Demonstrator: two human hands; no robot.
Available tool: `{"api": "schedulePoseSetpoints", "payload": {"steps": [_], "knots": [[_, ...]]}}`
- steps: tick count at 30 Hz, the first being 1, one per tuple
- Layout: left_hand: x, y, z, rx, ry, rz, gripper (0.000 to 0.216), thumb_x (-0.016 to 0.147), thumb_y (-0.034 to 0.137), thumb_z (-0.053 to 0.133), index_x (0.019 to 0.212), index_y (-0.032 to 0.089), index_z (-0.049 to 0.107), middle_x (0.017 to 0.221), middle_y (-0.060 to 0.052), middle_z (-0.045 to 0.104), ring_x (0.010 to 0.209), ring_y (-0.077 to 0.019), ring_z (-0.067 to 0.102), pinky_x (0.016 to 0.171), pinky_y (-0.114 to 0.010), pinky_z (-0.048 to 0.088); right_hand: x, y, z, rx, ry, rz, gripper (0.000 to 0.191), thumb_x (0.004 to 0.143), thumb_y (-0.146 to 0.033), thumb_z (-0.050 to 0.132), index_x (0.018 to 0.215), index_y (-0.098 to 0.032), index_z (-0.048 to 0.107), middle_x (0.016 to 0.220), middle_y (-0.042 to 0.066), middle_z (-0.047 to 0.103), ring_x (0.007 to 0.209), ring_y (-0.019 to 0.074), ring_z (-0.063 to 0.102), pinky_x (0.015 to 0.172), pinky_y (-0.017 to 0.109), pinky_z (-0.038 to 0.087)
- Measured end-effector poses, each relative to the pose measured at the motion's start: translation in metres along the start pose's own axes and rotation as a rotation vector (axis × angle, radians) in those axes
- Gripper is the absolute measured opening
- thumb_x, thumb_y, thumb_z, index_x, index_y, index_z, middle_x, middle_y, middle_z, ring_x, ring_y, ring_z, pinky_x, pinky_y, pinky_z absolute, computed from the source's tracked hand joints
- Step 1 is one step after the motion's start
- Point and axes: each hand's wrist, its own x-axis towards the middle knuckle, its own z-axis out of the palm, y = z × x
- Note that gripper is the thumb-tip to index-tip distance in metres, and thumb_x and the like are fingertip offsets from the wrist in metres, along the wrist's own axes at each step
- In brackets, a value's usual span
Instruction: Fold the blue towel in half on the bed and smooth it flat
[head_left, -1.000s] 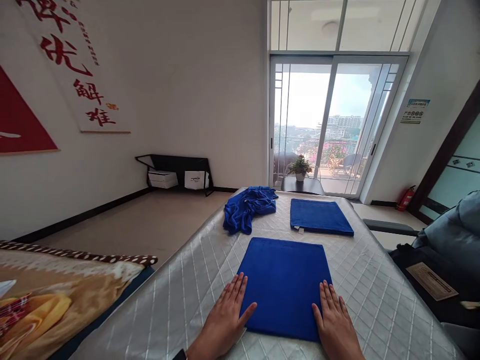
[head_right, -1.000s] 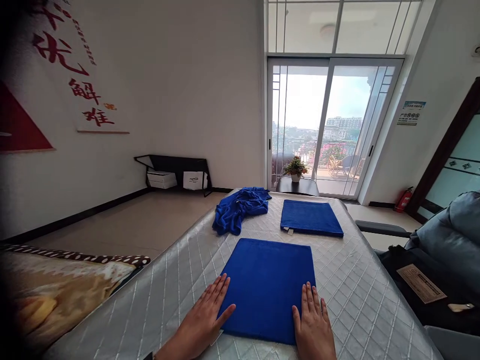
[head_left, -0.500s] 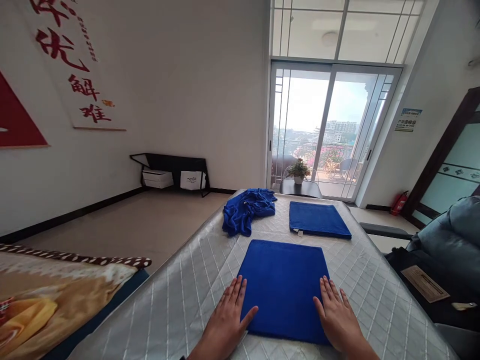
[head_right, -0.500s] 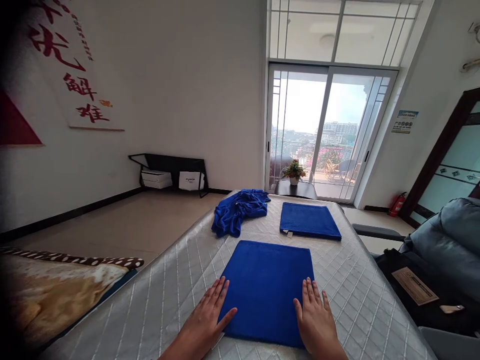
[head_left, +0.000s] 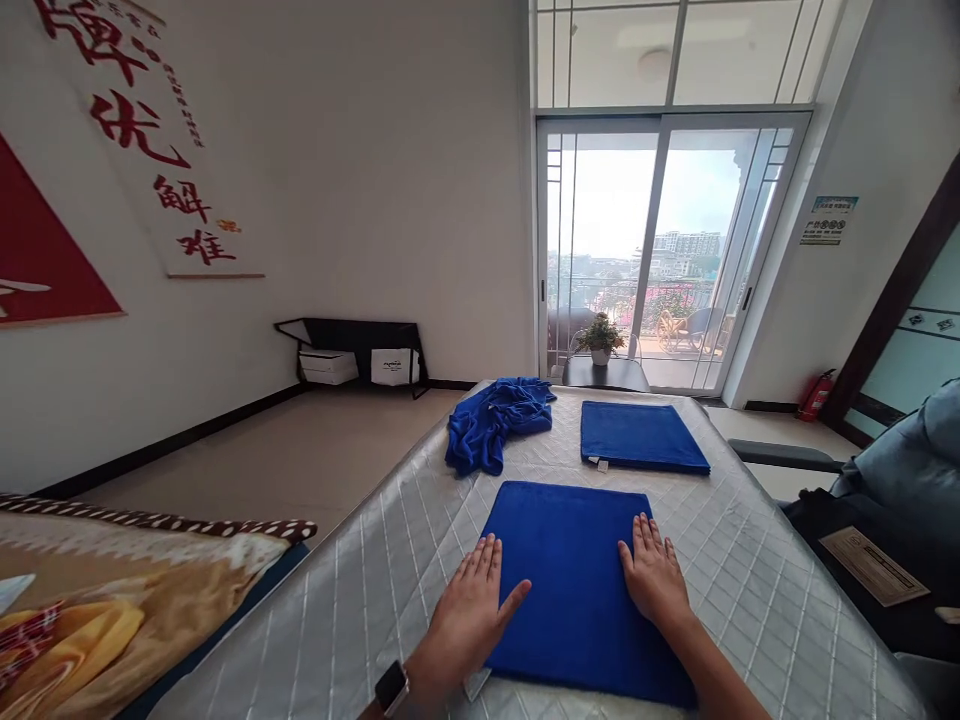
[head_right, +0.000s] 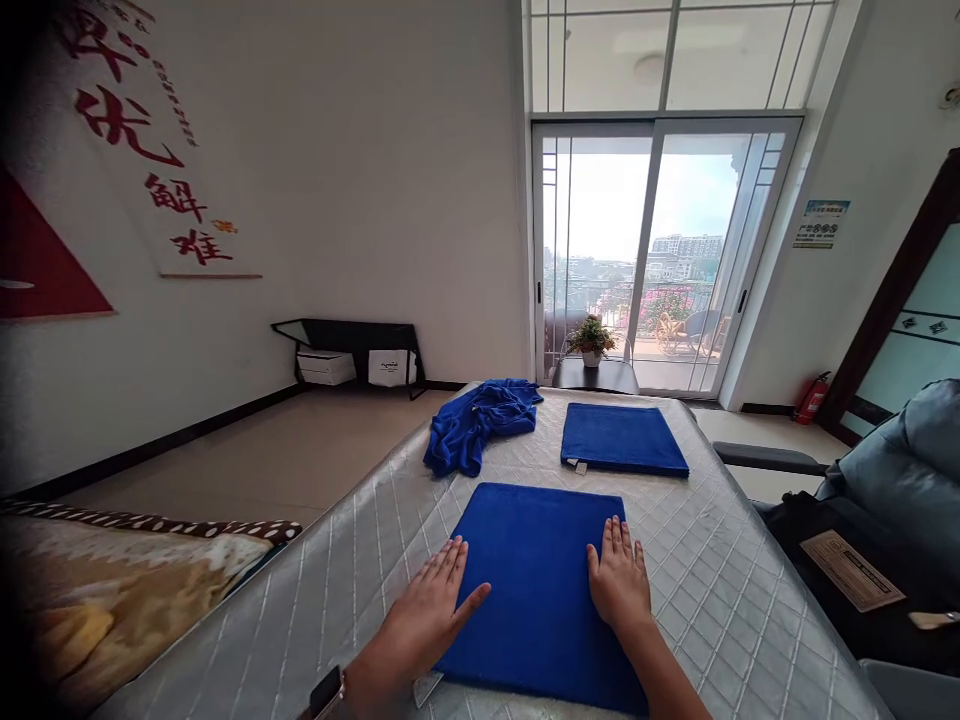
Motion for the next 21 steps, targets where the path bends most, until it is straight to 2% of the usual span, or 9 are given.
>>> {"api": "schedulePoseSetpoints", "payload": {"steps": [3, 6, 8, 10, 12, 14, 17, 21], "knots": [[0.029, 0.057, -0.006, -0.067, 0.007, 0.181, 0.082, 0.100, 0.067, 0.017, 0.157, 0.009, 0.032, 0.162, -0.017, 0.033, 0.151, -0.0310, 0.030, 0.121, -0.049, 0.033, -0.001, 0.001, 0.000, -0.022, 0.001, -0.011, 0.069, 0.101, -0.042, 0.020, 0.160, -0.007, 0.020, 0.169, 0.010, 0.012, 0.156, 0.0230, 0.008, 0.125, 0.044, 0.008], [0.056, 0.118, -0.002, -0.150, -0.012, 0.364, 0.077, 0.103, 0.060, 0.012, 0.158, 0.009, 0.030, 0.163, -0.017, 0.032, 0.153, -0.0263, 0.027, 0.123, -0.044, 0.028, -0.002, 0.001, -0.003, -0.047, -0.014, -0.046, 0.065, 0.102, -0.038, 0.022, 0.161, -0.011, 0.021, 0.169, 0.008, 0.011, 0.156, 0.0234, 0.006, 0.125, 0.046, 0.009], [0.071, 0.145, 0.005, -0.188, -0.002, 0.429, 0.076, 0.104, 0.057, 0.012, 0.158, 0.008, 0.029, 0.164, -0.016, 0.030, 0.154, -0.0248, 0.023, 0.125, -0.042, 0.025, -0.003, 0.002, -0.004, -0.062, -0.035, -0.067, 0.063, 0.101, -0.034, 0.023, 0.161, -0.015, 0.022, 0.169, 0.006, 0.011, 0.156, 0.0234, 0.006, 0.125, 0.046, 0.009], [0.082, 0.158, 0.013, -0.206, 0.005, 0.434, 0.075, 0.104, 0.056, 0.011, 0.158, 0.007, 0.029, 0.165, -0.016, 0.029, 0.155, -0.0245, 0.021, 0.126, -0.043, 0.023, -0.003, 0.003, -0.003, -0.062, -0.039, -0.064, 0.063, 0.101, -0.035, 0.022, 0.161, -0.015, 0.022, 0.169, 0.006, 0.010, 0.156, 0.0233, 0.006, 0.125, 0.045, 0.009], [0.090, 0.154, 0.021, -0.207, -0.001, 0.399, 0.075, 0.104, 0.056, 0.010, 0.158, 0.008, 0.030, 0.165, -0.015, 0.029, 0.155, -0.0248, 0.020, 0.126, -0.044, 0.022, -0.003, 0.003, -0.003, -0.037, -0.020, -0.039, 0.065, 0.102, -0.039, 0.020, 0.161, -0.010, 0.020, 0.169, 0.008, 0.011, 0.156, 0.0233, 0.006, 0.125, 0.044, 0.009], [0.095, 0.138, 0.025, -0.193, -0.006, 0.348, 0.077, 0.103, 0.059, 0.011, 0.158, 0.008, 0.030, 0.165, -0.015, 0.029, 0.155, -0.0254, 0.020, 0.126, -0.045, 0.022, -0.001, 0.002, -0.001, -0.001, 0.002, -0.021, 0.068, 0.102, -0.042, 0.020, 0.160, -0.007, 0.020, 0.169, 0.011, 0.014, 0.156, 0.0232, 0.007, 0.125, 0.044, 0.010], [0.099, 0.097, 0.028, -0.152, 0.004, 0.259, 0.082, 0.101, 0.065, 0.015, 0.157, 0.008, 0.031, 0.165, -0.016, 0.029, 0.155, -0.0268, 0.021, 0.126, -0.046, 0.023, 0.000, 0.000, -0.001, 0.033, 0.010, -0.008, 0.069, 0.101, -0.043, 0.019, 0.160, -0.006, 0.019, 0.168, 0.011, 0.016, 0.156, 0.0226, 0.007, 0.126, 0.045, 0.008], [0.105, 0.029, 0.030, -0.083, 0.060, 0.117, 0.085, 0.100, 0.068, 0.017, 0.156, 0.007, 0.034, 0.163, -0.019, 0.032, 0.153, -0.0301, 0.026, 0.124, -0.050, 0.027, -0.001, 0.000, -0.001, 0.020, 0.000, 0.000, 0.069, 0.102, -0.044, 0.018, 0.160, -0.008, 0.019, 0.169, 0.009, 0.014, 0.156, 0.0221, 0.008, 0.126, 0.044, 0.007]]}}
